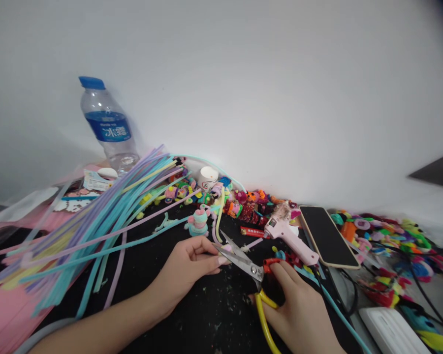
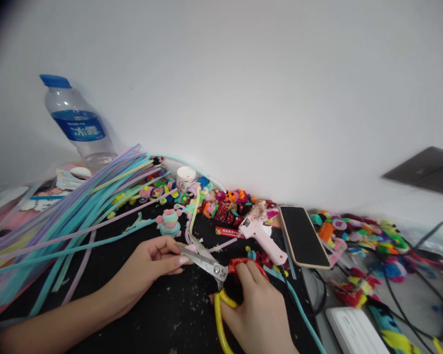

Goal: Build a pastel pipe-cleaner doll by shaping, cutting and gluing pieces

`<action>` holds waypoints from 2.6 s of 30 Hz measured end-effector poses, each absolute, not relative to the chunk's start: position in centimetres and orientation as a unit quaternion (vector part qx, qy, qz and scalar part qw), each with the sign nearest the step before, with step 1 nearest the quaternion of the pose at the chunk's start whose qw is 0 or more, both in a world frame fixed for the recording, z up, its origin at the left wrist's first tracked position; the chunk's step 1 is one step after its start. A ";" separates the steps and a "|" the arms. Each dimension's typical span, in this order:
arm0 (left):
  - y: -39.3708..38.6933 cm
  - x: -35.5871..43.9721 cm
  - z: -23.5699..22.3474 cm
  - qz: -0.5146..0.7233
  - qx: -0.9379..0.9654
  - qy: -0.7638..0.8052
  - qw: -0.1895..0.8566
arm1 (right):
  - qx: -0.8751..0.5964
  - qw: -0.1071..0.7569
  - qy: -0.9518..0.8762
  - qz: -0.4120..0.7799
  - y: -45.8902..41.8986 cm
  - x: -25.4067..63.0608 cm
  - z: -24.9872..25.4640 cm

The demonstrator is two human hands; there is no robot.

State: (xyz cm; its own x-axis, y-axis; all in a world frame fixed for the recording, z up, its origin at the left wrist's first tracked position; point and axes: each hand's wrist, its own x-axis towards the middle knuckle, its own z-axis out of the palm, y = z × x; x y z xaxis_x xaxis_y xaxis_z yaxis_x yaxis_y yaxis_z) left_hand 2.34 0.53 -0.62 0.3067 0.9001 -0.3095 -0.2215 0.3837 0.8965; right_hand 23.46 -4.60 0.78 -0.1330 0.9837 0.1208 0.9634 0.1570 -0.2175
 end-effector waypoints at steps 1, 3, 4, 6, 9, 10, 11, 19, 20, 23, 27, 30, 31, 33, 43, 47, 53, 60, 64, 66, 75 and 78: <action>0.5 2.3 -0.5 0.393 0.394 0.439 0.706 | -0.648 0.118 -0.752 0.041 -4.6 23.4 0.8; 0.6 2.3 -0.4 0.388 0.399 0.446 0.700 | -0.645 0.119 -0.754 0.033 -4.6 23.4 0.9; 0.6 2.3 -0.4 0.388 0.400 0.450 0.698 | -0.643 0.118 -0.756 0.028 -4.6 23.4 0.9; 0.6 2.3 -0.4 0.390 0.400 0.452 0.695 | -0.639 0.117 -0.760 0.020 -4.6 23.5 0.8; 0.5 2.3 -0.3 0.389 0.401 0.451 0.696 | -0.639 0.119 -0.760 0.000 -4.6 23.7 0.6; 0.5 2.3 -0.3 0.386 0.401 0.450 0.698 | -0.640 0.120 -0.759 -0.006 -4.6 23.7 0.5; 0.5 2.3 -0.3 0.384 0.400 0.450 0.701 | -0.639 0.120 -0.760 -0.011 -4.6 23.7 0.4; 0.5 2.3 -0.1 0.364 0.381 0.440 0.727 | -0.637 0.115 -0.762 -0.011 -4.5 23.9 0.5; 0.5 2.2 -0.1 0.361 0.381 0.439 0.729 | -0.636 0.114 -0.763 -0.012 -4.5 23.9 0.6; 0.6 2.2 -0.2 0.359 0.379 0.436 0.733 | -0.632 0.106 -0.768 -0.009 -4.5 23.9 0.7; 0.5 2.2 -0.4 0.360 0.381 0.436 0.732 | -0.636 0.094 -0.766 -0.002 -4.5 23.9 1.0; 0.5 2.2 -0.5 0.360 0.388 0.437 0.728 | -0.640 0.085 -0.764 0.014 -4.5 23.9 1.0; 0.5 2.2 -0.5 0.361 0.391 0.437 0.725 | -0.641 0.081 -0.763 0.022 -4.5 23.9 1.0; 0.5 2.2 -0.6 0.364 0.397 0.437 0.720 | -0.646 0.074 -0.759 0.037 -4.5 24.0 1.0; 0.7 2.3 -0.4 0.362 0.406 0.447 0.710 | -0.647 0.050 -0.754 0.099 -4.4 23.8 1.2; 0.8 2.4 -0.5 0.361 0.401 0.440 0.718 | -0.649 0.058 -0.751 0.109 -4.6 24.0 1.0; 0.9 2.3 -0.6 0.368 0.375 0.431 0.734 | -0.654 0.102 -0.741 0.111 -4.6 24.4 0.8; 0.8 2.3 -0.2 0.348 0.399 0.423 0.736 | -0.652 0.101 -0.733 0.169 -4.6 23.7 0.9; 0.8 2.2 -0.2 0.368 0.390 0.396 0.746 | -0.654 0.120 -0.722 0.195 -4.5 23.6 0.8; 0.7 2.2 -0.3 0.370 0.391 0.379 0.753 | -0.650 0.148 -0.714 0.213 -4.4 23.6 0.7; 0.3 2.6 -0.2 0.335 0.470 0.311 0.756 | -0.613 0.336 -0.571 0.430 -4.4 22.6 0.4; 0.2 2.7 -0.2 0.340 0.479 0.311 0.747 | -0.607 0.342 -0.562 0.445 -4.4 22.5 0.6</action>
